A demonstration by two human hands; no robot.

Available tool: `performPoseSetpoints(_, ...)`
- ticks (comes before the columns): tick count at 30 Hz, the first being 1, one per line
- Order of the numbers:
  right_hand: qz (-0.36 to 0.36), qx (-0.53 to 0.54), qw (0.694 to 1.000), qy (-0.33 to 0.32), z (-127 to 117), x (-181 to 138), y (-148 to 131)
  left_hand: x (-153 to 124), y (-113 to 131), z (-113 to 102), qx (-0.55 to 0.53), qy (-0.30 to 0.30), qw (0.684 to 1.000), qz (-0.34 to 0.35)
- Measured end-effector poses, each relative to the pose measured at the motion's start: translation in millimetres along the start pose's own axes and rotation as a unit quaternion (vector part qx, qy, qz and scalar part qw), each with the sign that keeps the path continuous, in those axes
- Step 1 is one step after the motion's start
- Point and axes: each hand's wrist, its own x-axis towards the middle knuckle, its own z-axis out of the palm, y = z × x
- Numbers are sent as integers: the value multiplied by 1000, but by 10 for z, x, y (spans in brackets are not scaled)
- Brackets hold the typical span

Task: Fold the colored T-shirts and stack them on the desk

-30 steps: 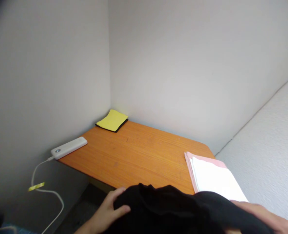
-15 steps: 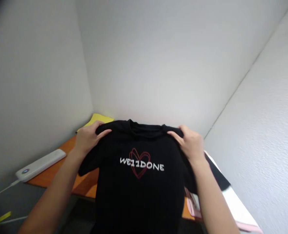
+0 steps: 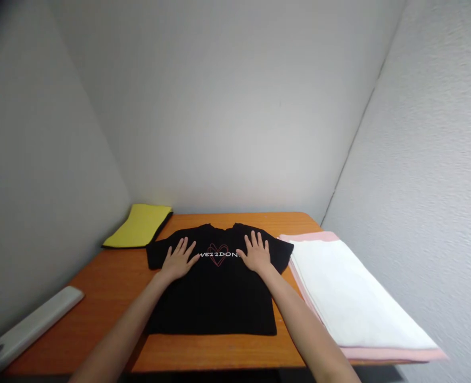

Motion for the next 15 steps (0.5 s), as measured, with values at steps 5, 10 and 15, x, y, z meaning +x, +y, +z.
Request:
performPoseSetpoints(5,-9,3,1000,-1,-8,6,52,9,-55,-64,28,-42,999,1)
performPoseSetpoints(10,-26,5,1000,14,-252,153,-72,190,7,-357,55,41,997,39)
performPoseSetpoints(15,-50,45,996,51,-292,496,-362,621,280,-403,23,115,990,78)
